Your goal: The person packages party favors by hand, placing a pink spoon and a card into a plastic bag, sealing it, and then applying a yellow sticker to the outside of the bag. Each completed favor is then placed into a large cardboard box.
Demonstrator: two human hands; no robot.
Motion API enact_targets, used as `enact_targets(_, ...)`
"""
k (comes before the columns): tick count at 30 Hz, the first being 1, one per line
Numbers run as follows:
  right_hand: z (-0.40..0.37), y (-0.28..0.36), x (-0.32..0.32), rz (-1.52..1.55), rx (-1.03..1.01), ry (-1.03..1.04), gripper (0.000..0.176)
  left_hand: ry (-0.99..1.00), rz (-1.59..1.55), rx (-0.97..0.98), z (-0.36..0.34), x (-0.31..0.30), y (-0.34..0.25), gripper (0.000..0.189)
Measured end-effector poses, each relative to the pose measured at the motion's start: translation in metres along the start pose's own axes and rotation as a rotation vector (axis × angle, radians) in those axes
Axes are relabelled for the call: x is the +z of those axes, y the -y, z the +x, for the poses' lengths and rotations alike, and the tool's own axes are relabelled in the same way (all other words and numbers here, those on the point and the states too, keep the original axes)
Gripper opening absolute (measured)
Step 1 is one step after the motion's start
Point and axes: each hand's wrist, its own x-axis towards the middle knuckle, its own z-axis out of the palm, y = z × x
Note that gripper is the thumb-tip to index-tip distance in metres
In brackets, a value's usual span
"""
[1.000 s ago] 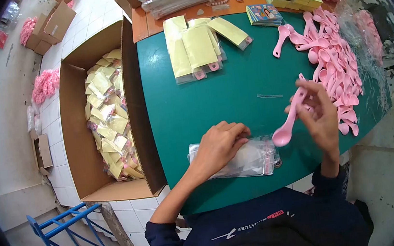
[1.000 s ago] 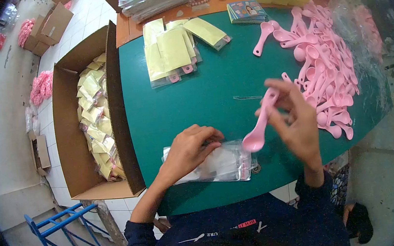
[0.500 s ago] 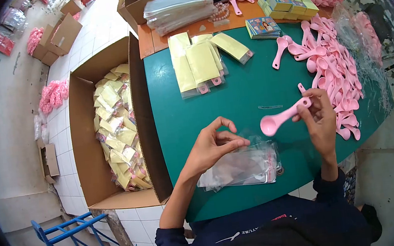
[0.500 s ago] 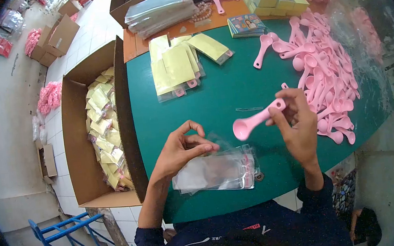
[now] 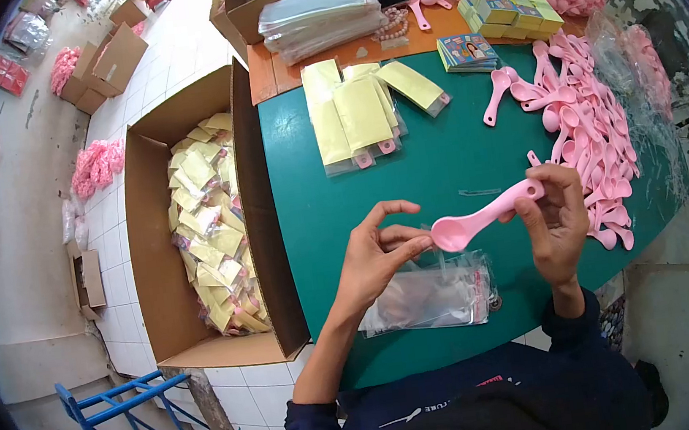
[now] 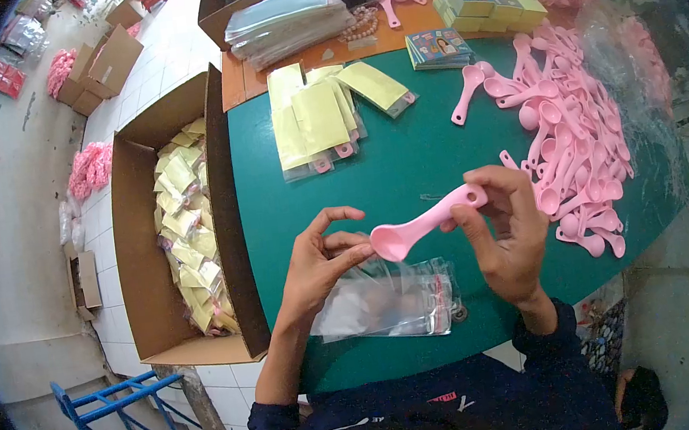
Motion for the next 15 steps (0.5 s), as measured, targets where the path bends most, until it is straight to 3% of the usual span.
enact_targets(15, 0.0009, -0.0062, 0.0031, -0.038, -0.010, 0.037, 0.029, 0.013, 0.043, 0.019, 0.0013, -0.0062, 0.0001, 0.054)
